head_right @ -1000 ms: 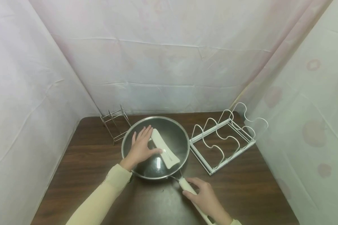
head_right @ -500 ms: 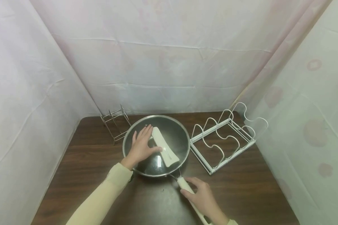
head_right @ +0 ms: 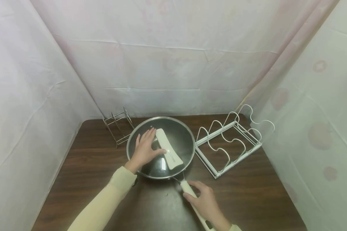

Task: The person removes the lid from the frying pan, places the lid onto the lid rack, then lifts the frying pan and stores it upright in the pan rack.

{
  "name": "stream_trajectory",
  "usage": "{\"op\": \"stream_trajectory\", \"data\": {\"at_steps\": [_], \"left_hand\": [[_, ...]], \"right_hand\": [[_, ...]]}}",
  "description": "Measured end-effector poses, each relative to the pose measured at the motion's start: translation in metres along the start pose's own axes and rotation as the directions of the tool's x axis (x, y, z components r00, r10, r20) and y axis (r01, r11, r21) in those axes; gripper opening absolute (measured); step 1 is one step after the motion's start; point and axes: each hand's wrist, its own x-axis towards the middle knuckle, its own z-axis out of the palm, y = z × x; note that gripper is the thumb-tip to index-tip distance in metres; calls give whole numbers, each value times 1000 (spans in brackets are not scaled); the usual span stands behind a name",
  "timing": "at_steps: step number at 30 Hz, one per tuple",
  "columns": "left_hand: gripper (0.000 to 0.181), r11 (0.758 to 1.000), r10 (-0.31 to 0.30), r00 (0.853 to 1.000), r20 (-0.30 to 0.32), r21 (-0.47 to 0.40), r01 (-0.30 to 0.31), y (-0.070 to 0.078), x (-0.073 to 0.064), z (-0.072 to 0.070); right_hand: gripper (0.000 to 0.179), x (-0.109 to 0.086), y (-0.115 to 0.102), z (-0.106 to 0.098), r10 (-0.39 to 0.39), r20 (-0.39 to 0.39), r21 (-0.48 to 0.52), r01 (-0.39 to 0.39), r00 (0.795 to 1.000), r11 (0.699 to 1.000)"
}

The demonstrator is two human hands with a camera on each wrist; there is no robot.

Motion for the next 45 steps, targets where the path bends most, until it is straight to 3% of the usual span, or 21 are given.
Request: {"op": "stream_trajectory", "data": {"at_steps": [12,21,25,30,38,45], "left_hand": [[103,996,1,999,-50,-90,-5,16,-13,3],[122,996,-32,991,-132,-83,21,36,-19,20],[135,996,-80,990,-119,-48,74,46,-20,29],[144,989,-135,987,-92,-68,129,53,-22,37],[144,982,-149,984,-94,-133,136,55,-20,40],[143,983,-150,985,-82,-122,140,52,-18,41]], "right_hand": [[37,-3,-5,8,89,-31,26,-88,996,996],[37,-5,-9,11,121,-31,22,-120,992,992],[38,-5,-9,12,121,-36,21,-120,992,993],[38,-6,-9,13,128,-34,19,-128,991,992],[38,-6,-11,13,125,-46,27,-124,991,992],[38,-6,-11,15,125,-38,37,-124,991,992]]}}
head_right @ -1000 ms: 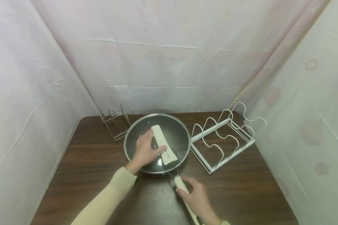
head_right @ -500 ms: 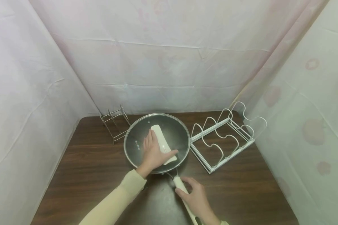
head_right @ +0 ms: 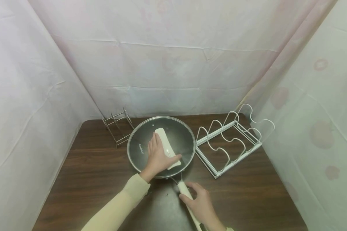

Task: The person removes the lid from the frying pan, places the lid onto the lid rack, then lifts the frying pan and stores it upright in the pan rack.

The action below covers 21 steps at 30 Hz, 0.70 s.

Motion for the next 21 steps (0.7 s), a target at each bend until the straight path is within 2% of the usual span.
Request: {"op": "stream_trajectory", "data": {"at_steps": [11,21], "left_hand": [[141,999,42,999,18,-36,-41,-8,2,-6],[141,992,108,992,56,-63,-105,-20,4,-14]], "right_hand": [[38,0,-2,-1,6,11,-5,-6,1000,1000],[38,0,0,-1,-43,-5,-15,43,999,999]]}}
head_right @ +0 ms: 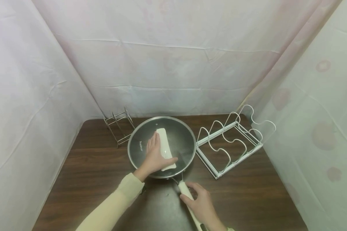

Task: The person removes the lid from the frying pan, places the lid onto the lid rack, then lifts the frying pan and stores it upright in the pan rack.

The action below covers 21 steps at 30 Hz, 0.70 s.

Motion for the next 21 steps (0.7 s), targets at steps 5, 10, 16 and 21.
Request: {"op": "stream_trajectory", "data": {"at_steps": [5,10,16,21], "left_hand": [[141,1000,29,999,41,-11,-29,-5,1,-5],[140,998,54,995,87,11,-55,-10,2,-12],[139,997,68,986,152,30,-74,-13,4,-23],[139,995,88,980,181,25,-94,-18,5,-28]], "right_hand": [[38,1,1,-2,9,0,-9,-9,1000,1000],[38,2,3,-3,33,4,-15,-33,999,999],[38,3,3,-3,37,0,-17,-37,999,999],[38,2,3,-2,28,-4,-4,-28,1000,1000]]}}
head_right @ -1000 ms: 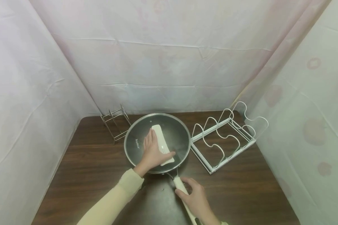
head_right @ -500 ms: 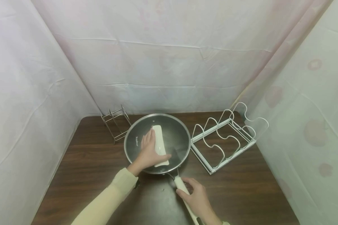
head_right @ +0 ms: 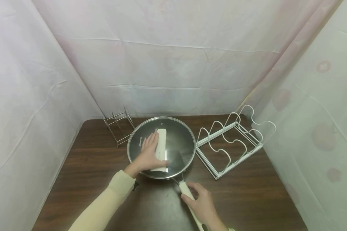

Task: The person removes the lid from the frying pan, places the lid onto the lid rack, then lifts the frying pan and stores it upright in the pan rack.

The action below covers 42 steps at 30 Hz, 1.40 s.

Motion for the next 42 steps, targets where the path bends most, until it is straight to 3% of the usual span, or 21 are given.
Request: {"op": "stream_trajectory", "data": {"at_steps": [13,27,33,42], "left_hand": [[134,1000,30,999,40,-5,-30,-9,2,-7],[129,999,16,999,36,-29,-15,-18,0,-12],[113,997,-32,998,-60,-65,28,-12,-5,-8],[94,995,-92,966,-241,-68,78,5,-13,1]], "right_hand": [[37,-1,2,1,-31,-16,11,32,999,999],[38,-2,1,1,-31,-23,8,31,999,999],[38,-2,1,0,-30,-28,17,31,999,999],[38,-1,2,1,-22,-21,23,23,1000,999]]}}
